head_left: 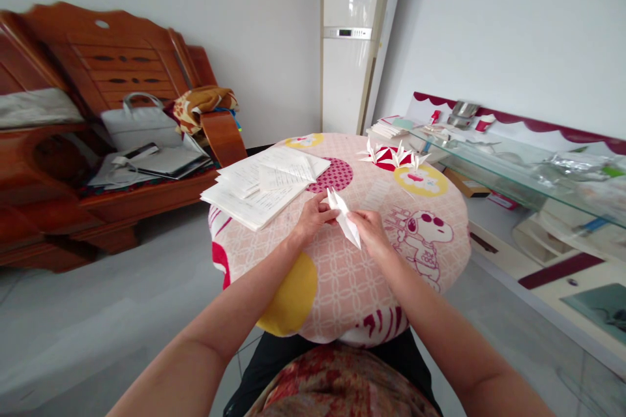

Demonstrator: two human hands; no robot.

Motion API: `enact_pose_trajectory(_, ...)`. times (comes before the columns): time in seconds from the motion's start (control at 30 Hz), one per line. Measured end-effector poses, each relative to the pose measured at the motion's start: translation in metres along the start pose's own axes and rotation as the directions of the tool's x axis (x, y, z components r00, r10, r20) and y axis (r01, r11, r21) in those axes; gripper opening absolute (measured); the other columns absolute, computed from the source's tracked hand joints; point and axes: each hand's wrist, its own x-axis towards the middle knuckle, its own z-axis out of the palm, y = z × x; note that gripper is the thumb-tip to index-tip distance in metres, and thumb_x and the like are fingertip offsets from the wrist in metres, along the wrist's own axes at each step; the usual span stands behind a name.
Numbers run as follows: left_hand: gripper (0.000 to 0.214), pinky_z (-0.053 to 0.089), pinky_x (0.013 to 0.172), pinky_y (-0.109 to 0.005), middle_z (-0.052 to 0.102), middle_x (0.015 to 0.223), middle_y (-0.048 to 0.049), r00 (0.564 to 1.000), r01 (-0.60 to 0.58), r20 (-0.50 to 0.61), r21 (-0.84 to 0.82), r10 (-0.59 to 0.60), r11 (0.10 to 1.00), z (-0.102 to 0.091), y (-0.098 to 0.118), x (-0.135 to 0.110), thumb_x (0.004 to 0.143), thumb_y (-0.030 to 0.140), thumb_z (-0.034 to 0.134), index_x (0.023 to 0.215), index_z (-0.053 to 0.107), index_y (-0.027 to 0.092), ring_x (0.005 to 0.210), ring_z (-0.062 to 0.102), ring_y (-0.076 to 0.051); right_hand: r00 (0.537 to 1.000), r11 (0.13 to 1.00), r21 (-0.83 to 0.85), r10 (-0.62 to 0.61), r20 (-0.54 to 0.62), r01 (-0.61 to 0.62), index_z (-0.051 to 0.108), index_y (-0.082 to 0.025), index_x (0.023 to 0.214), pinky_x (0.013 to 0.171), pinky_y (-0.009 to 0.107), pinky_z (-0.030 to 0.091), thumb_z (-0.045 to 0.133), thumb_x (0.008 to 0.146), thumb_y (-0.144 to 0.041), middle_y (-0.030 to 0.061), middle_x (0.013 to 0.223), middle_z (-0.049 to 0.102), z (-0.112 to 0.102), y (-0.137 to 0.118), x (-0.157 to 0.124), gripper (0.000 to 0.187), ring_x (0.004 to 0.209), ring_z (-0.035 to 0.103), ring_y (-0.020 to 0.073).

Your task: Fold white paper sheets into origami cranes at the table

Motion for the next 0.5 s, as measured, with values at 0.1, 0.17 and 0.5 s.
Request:
enact_pose_trajectory(0.1, 0.079, 0.050, 0.057, -0.023, 0.065, 0.067, 0.0023, 1.000, 0.020, 0.002, 0.020, -0.020, 1.000, -0.002, 0.000, 0.001, 0.067, 0.030, 0.081, 0.137, 0.050, 0.011, 0.056, 0.061, -0.011, 0.998, 0.998, -0.016, -0.058, -0.006, 0.058, 0.056, -0.019, 0.059, 0.046, 0.023, 0.038, 0.065, 0.069, -0.048, -0.0021, 0.054, 0.055, -0.004, -0.003, 0.000, 0.032, 0.050, 0.051, 0.0124)
enact_pose_trajectory(0.17, 0.084, 0.049, 0.054, -0.022, 0.064, 0.062, 0.0037, 1.000, 0.027, 0.001, 0.028, -0.027, 0.999, -0.002, -0.001, 0.002, 0.069, 0.030, 0.080, 0.142, 0.045, 0.009, 0.052, 0.059, -0.011, 1.000, 1.000, -0.014, 0.006, 0.023, -0.006, 0.056, -0.019, 0.059, 0.043, 0.023, 0.037, 0.063, 0.070, -0.046, -0.0017, 0.052, 0.056, -0.006, -0.004, 0.000, 0.030, 0.047, 0.051, 0.0125)
enact_pose_trajectory(0.5, 0.079, 0.046, 0.049, -0.020, 0.064, 0.062, 0.0055, 0.997, 0.073, -0.019, 0.400, -0.072, 0.914, 0.007, -0.015, 0.005, 0.077, 0.014, 0.071, 0.149, 0.038, 0.012, 0.047, 0.062, -0.012, 0.986, 0.778, -0.627, 0.140, 0.089, -0.054, 0.053, -0.019, 0.049, 0.042, 0.024, 0.031, 0.053, 0.082, -0.021, 0.0023, 0.047, 0.058, -0.018, -0.015, 0.000, 0.033, 0.041, 0.051, 0.0121)
